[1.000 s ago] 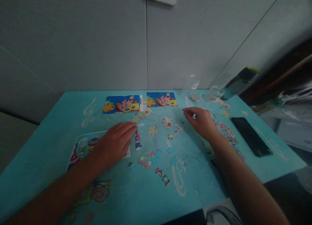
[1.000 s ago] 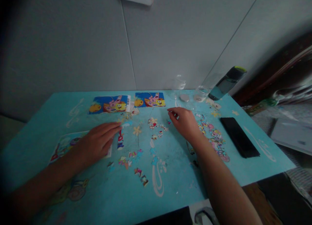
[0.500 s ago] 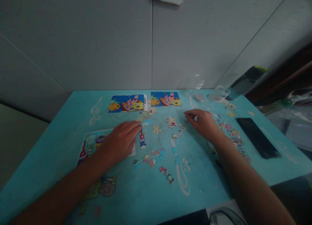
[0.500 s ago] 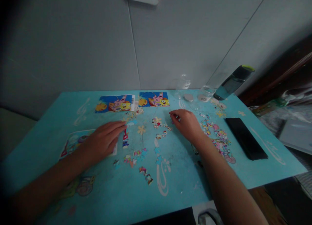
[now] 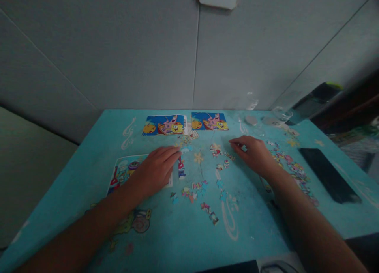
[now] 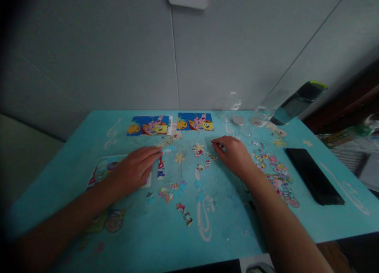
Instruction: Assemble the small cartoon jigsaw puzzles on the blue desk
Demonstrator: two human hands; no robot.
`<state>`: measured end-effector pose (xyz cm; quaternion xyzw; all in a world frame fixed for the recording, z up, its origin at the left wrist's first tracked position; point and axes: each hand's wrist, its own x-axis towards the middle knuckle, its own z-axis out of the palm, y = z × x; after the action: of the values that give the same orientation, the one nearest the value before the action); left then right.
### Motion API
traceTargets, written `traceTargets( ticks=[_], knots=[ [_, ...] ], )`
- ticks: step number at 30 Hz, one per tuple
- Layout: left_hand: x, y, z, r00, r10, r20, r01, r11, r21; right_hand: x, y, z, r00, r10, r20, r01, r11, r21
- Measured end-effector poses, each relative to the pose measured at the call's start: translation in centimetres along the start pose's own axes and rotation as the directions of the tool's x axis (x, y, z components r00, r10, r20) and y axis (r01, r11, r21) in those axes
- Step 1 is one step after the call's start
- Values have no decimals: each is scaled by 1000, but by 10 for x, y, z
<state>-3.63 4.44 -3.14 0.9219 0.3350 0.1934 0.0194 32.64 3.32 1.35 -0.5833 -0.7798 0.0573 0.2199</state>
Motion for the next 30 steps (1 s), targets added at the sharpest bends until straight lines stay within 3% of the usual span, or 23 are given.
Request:
traceTargets(
  ticks=[17,30],
  knots=[
    [2,3,-5,999,13,37,-13,1000,1,1,3,5,999,-38,26,39,999,-36],
    [3,3,-4,1000,20,4,-20,1000,-1,1,6,3,999,-18,50,21,999,-47]
  ],
)
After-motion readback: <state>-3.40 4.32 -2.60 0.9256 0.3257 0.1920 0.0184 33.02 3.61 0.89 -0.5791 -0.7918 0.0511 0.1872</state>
